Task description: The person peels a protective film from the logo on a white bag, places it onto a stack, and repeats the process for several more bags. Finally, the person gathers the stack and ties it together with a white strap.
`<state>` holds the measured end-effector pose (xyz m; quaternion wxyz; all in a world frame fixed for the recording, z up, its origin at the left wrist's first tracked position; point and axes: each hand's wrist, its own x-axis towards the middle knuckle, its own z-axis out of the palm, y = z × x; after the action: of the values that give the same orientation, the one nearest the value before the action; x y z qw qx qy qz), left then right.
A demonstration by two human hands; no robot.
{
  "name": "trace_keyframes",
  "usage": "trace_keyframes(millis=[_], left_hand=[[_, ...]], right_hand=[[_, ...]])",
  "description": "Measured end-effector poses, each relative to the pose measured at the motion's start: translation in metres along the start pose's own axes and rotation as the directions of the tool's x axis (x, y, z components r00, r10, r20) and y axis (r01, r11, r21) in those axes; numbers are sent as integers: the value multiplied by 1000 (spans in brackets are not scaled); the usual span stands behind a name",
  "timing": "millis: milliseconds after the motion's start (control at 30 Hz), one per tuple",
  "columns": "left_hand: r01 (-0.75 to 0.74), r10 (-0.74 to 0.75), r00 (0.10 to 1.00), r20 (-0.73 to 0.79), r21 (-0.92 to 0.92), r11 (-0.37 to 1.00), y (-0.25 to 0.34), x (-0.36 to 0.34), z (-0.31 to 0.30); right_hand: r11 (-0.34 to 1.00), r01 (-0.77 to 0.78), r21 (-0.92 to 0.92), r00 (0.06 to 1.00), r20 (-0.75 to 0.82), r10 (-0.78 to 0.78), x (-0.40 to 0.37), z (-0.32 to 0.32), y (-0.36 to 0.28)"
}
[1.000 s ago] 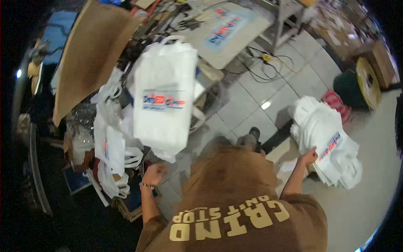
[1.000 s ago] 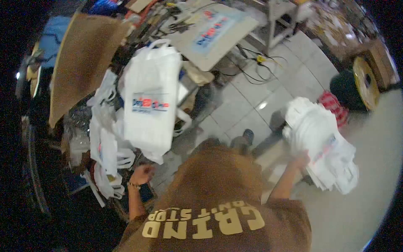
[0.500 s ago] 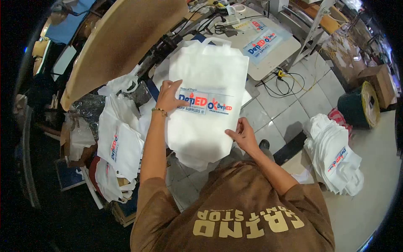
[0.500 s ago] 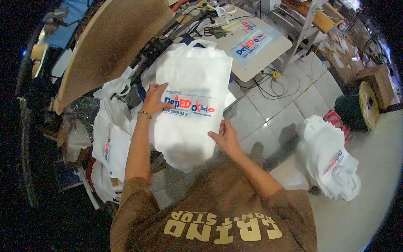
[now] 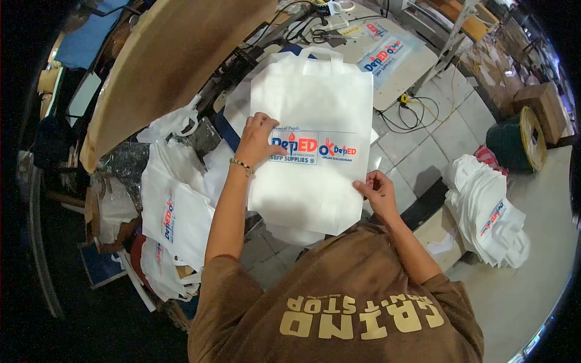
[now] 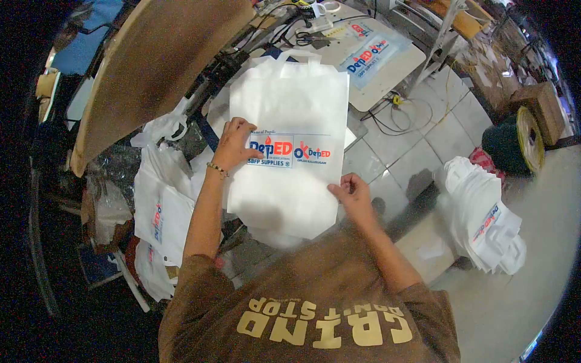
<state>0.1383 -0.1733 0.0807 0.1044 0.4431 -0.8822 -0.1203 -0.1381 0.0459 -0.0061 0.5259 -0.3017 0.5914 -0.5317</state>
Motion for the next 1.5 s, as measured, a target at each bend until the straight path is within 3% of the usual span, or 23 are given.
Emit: trace_keyframes(millis=[200, 300, 367, 467, 667, 733, 767, 867, 933, 1067, 1200, 1400, 1467, 1500], left_hand=[[32, -28, 997, 68, -58, 998, 2, 6, -6], [36, -37, 993, 117, 5, 999, 5, 10, -9], [114, -112, 966, 231, 4, 993, 7, 12, -12], [24, -30, 994, 103, 58, 998, 25, 1, -8], [27, -35, 992, 119, 61, 998, 25, 0, -5], [27, -33, 988, 153, 38, 999, 18, 5, -4], [26, -28, 982, 189, 15, 1000, 15, 7, -4], [83, -80, 991, 109, -20, 996, 17, 7, -7], [81, -80, 992, 98, -8, 997, 20, 5, -6], [43, -43, 999, -22, 13, 999, 9, 1, -5], [36, -37, 999, -31, -46, 998, 1, 1, -4], [-13, 16, 998, 57, -58, 998, 4, 6, -9], [112, -85, 981, 176, -147, 983, 8, 8, -10], [113, -86, 980, 178, -148, 982, 5, 7, -8]], right_hand=[[996, -52, 74, 998, 23, 50, 1, 1, 5], [992, -68, 102, 997, 27, 66, 0, 0, 4], [990, -84, 109, 996, 32, 81, -1, 1, -2], [992, -83, 94, 996, 37, 80, 1, 2, -6], [997, -79, -24, 994, 78, 81, 12, 8, -28], [985, 3, 171, 996, 92, -19, 16, 15, -32], [985, 4, 170, 996, 92, -20, 18, 16, -35], [984, -63, 165, 989, 144, 39, 21, 13, -41], [950, -128, 285, 980, 183, 77, 21, 9, -38], [954, -171, 247, 978, 163, 133, 18, 9, -42], [981, -86, 173, 988, 141, 62, 23, 12, -34], [977, -26, 213, 993, 117, 1, 20, 10, -25], [980, 5, 200, 994, 106, -27, 14, 6, -25], [971, -71, 227, 994, 92, 52, 10, 4, -29]])
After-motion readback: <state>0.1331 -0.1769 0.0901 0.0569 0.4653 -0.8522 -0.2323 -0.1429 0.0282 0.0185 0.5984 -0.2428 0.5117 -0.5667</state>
